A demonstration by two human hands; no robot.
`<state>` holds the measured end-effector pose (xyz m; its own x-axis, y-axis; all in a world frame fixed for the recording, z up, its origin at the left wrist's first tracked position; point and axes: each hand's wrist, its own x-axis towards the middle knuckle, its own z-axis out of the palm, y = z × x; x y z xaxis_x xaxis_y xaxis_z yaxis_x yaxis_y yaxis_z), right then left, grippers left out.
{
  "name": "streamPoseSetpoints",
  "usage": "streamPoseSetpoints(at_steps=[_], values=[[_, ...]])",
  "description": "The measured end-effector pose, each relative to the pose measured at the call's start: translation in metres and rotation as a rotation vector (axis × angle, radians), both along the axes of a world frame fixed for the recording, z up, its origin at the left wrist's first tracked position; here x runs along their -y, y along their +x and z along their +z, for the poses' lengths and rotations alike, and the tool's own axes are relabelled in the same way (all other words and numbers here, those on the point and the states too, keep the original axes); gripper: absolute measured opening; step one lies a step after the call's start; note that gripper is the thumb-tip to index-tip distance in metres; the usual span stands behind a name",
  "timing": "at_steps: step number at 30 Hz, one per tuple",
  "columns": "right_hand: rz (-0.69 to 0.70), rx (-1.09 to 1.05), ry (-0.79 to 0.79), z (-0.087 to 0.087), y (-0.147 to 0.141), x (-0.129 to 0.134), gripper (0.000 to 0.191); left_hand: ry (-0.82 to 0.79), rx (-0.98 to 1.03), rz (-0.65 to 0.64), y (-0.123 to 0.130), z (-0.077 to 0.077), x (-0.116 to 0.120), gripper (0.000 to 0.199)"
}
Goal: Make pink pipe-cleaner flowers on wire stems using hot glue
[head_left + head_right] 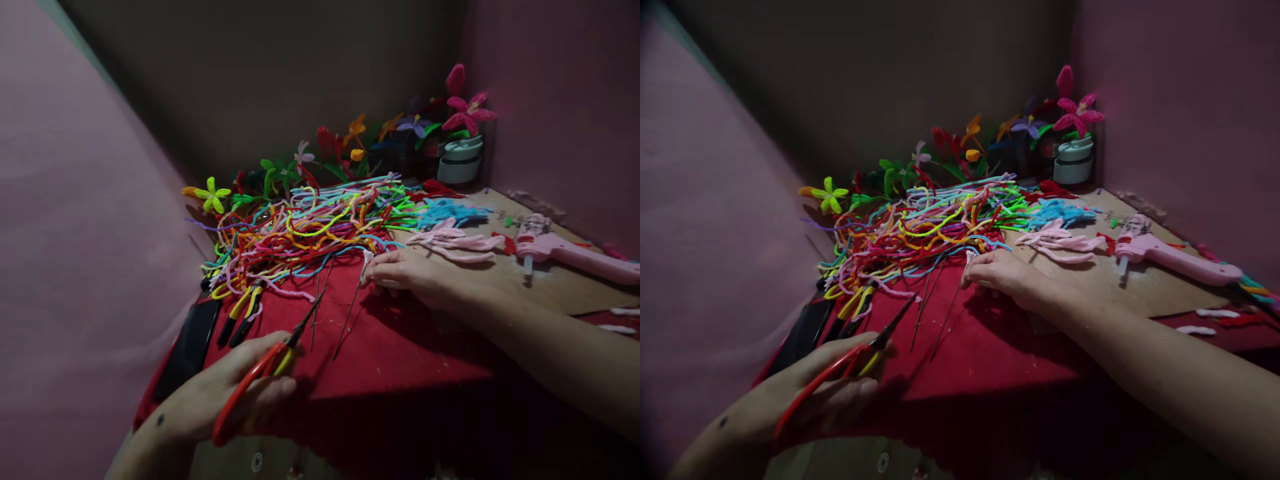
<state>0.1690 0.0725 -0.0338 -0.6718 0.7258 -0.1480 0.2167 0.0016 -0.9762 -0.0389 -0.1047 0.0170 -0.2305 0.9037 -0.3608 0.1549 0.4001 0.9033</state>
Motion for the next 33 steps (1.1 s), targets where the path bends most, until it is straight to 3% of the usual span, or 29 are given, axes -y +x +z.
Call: streamPoseSetpoints(at_steps=[2, 4, 8, 13, 17, 22, 27, 33], values=[[-0.001, -0.039, -0.032, 0.000, 0.000, 0.000, 0.015, -0.120, 0.071, -0.310, 0.017, -0.008, -0.005, 0.009], [0.003, -0.078, -0.072, -0.004, -0.001, -0.002, 0.014, -0.119, 0.133, -0.417, 0.032, -0.017, -0.011, 0.011], [0.007, -0.122, -0.116, -0.012, -0.002, -0.006, 0.014, -0.133, 0.206, -0.401, 0.045, -0.032, -0.020, 0.012], [0.035, -0.126, -0.111, -0.013, -0.002, -0.006, 0.013, -0.203, 0.324, -0.323, 0.042, -0.041, -0.027, 0.012], [0.028, -0.113, -0.106, -0.009, -0.003, -0.004, 0.013, -0.212, 0.300, -0.405, 0.039, -0.041, -0.034, 0.010], [0.002, -0.124, -0.115, -0.005, -0.004, -0.002, 0.014, -0.142, 0.216, -0.498, 0.038, -0.039, -0.041, 0.022], [-0.004, -0.183, -0.197, -0.004, -0.004, -0.002, 0.012, -0.123, 0.169, -0.469, 0.038, -0.039, -0.042, 0.030], [0.045, -0.266, -0.255, -0.011, -0.005, -0.006, 0.011, -0.102, 0.094, -0.496, 0.038, -0.034, -0.044, 0.027]])
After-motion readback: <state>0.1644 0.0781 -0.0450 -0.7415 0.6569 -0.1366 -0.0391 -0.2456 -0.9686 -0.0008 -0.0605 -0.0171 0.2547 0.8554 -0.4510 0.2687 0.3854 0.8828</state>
